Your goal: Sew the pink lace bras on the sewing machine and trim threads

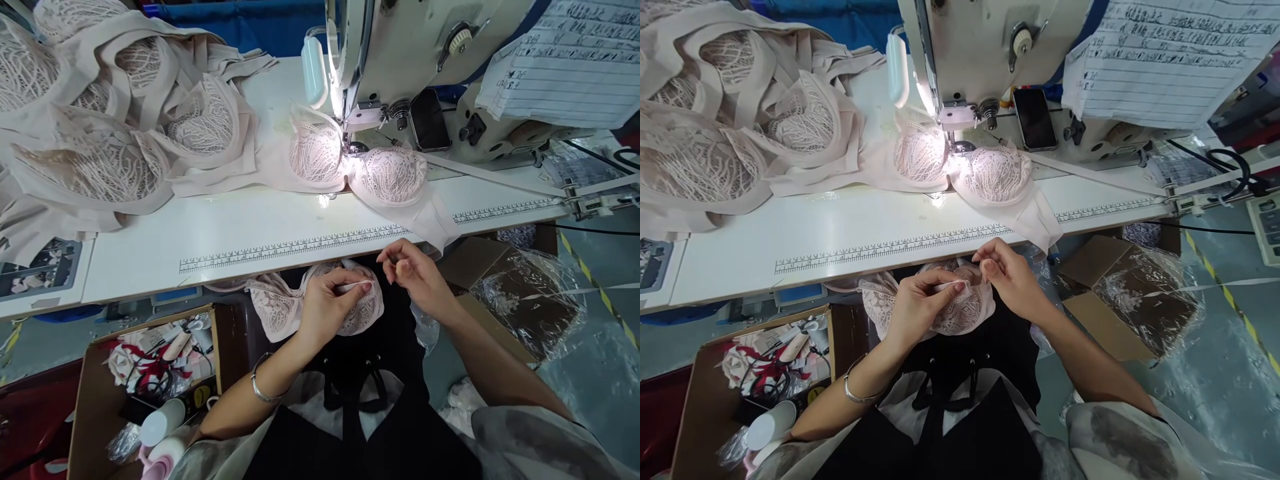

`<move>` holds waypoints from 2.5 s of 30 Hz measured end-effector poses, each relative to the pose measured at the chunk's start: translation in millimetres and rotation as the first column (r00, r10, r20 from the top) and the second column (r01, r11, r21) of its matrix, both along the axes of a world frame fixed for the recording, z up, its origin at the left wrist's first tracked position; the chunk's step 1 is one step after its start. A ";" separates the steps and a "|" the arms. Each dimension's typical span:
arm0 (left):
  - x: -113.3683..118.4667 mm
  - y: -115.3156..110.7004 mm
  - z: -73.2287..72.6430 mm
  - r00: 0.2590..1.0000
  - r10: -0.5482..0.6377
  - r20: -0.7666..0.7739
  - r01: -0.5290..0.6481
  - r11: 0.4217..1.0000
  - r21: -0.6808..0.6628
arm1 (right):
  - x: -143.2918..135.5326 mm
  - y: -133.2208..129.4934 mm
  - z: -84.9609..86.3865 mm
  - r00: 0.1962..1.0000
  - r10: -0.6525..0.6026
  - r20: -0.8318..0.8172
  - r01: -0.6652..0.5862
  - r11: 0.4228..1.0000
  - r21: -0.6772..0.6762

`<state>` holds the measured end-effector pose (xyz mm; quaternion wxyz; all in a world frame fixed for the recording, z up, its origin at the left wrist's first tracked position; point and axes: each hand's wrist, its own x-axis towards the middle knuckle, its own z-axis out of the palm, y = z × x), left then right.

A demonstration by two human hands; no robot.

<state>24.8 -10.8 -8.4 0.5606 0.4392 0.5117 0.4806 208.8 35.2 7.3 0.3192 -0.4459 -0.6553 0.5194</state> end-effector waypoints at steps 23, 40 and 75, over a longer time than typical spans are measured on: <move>-84.8 -22.3 -19.1 0.862 0.041 -0.505 0.132 0.945 0.301 | 39.4 -31.0 8.6 0.959 -0.180 -0.219 0.204 0.975 0.092; -83.6 -31.7 -19.5 0.923 0.310 -0.227 -0.183 0.874 0.449 | 30.8 -9.9 -12.3 0.976 -0.176 0.130 0.166 0.982 0.089; -62.5 -20.7 19.4 0.817 -0.213 -0.536 0.449 0.818 0.360 | -6.1 -24.9 25.7 0.946 0.070 0.315 -0.305 0.517 0.800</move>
